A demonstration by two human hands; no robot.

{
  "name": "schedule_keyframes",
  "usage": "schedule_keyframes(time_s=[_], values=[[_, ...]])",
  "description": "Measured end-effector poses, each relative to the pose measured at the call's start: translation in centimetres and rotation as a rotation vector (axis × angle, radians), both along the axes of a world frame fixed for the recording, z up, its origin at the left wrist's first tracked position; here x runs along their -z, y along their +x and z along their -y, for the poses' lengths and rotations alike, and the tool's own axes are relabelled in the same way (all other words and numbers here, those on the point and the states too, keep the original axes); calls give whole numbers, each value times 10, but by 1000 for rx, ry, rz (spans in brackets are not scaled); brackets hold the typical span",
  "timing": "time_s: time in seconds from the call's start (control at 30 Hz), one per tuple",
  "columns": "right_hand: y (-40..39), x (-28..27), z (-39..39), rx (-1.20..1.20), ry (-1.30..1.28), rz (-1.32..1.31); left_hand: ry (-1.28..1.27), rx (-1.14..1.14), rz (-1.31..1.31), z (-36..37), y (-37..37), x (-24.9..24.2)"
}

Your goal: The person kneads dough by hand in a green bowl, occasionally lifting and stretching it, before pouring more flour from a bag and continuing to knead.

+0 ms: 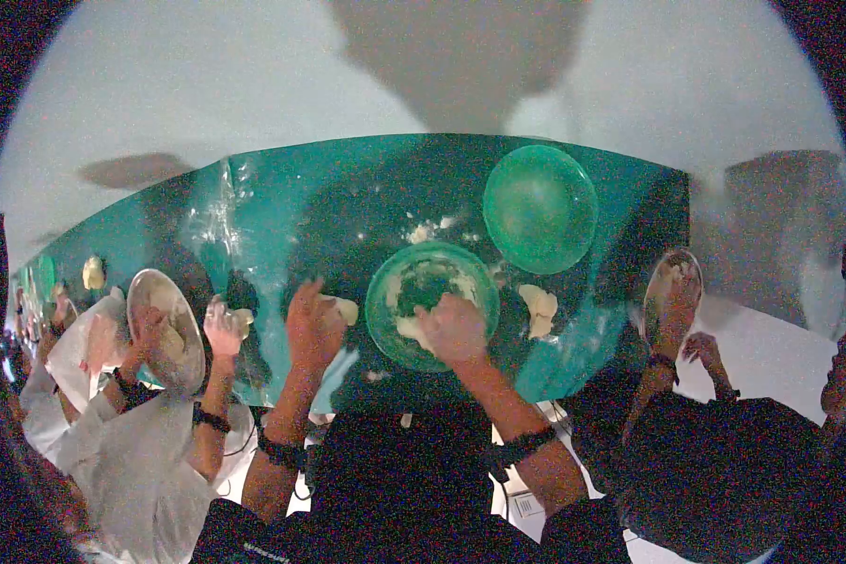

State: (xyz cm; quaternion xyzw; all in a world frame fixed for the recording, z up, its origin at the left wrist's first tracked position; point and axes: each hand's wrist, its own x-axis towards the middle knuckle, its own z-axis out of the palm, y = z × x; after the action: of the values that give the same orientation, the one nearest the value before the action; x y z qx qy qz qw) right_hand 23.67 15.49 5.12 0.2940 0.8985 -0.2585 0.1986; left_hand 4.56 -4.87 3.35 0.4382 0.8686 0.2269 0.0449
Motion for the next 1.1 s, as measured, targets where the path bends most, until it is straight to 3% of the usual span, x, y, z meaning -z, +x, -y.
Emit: schedule_keyframes(time_s=[0.1, 0.13, 0.17, 0.23, 0.33, 0.6, 0.7, 0.83, 0.9, 0.97, 1.1], values=[[-2, 11, 25, -18, 339, -468, -211, 78, 37, -7, 0, -4], [-5, 7, 23, -46, 328, -485, -298, 94, 43, -13, 2, -7], [-5, 1, 22, -73, 317, -499, -210, 114, -45, -19, 1, -9], [-10, -1, 22, -128, 279, -490, -42, 161, -209, -31, -4, -13], [-18, 20, 18, -214, 252, -483, 28, 258, -155, -22, -13, 22], [-36, 62, 2, -228, 123, -552, -4, 168, -94, -64, -38, 45], [-50, 73, 2, -75, 259, -587, -36, 30, -63, -80, -40, 54], [-63, 61, 1, 137, 244, -588, 117, -148, -59, -75, -40, 44], [-56, 50, 3, 227, 71, -417, 275, -282, 181, -64, -39, 20], [-49, 15, -2, 1, 125, -490, 317, -337, 336, -44, -35, 1], [-33, -14, 2, -86, -11, -372, 239, -261, 380, 8, -14, -10]])
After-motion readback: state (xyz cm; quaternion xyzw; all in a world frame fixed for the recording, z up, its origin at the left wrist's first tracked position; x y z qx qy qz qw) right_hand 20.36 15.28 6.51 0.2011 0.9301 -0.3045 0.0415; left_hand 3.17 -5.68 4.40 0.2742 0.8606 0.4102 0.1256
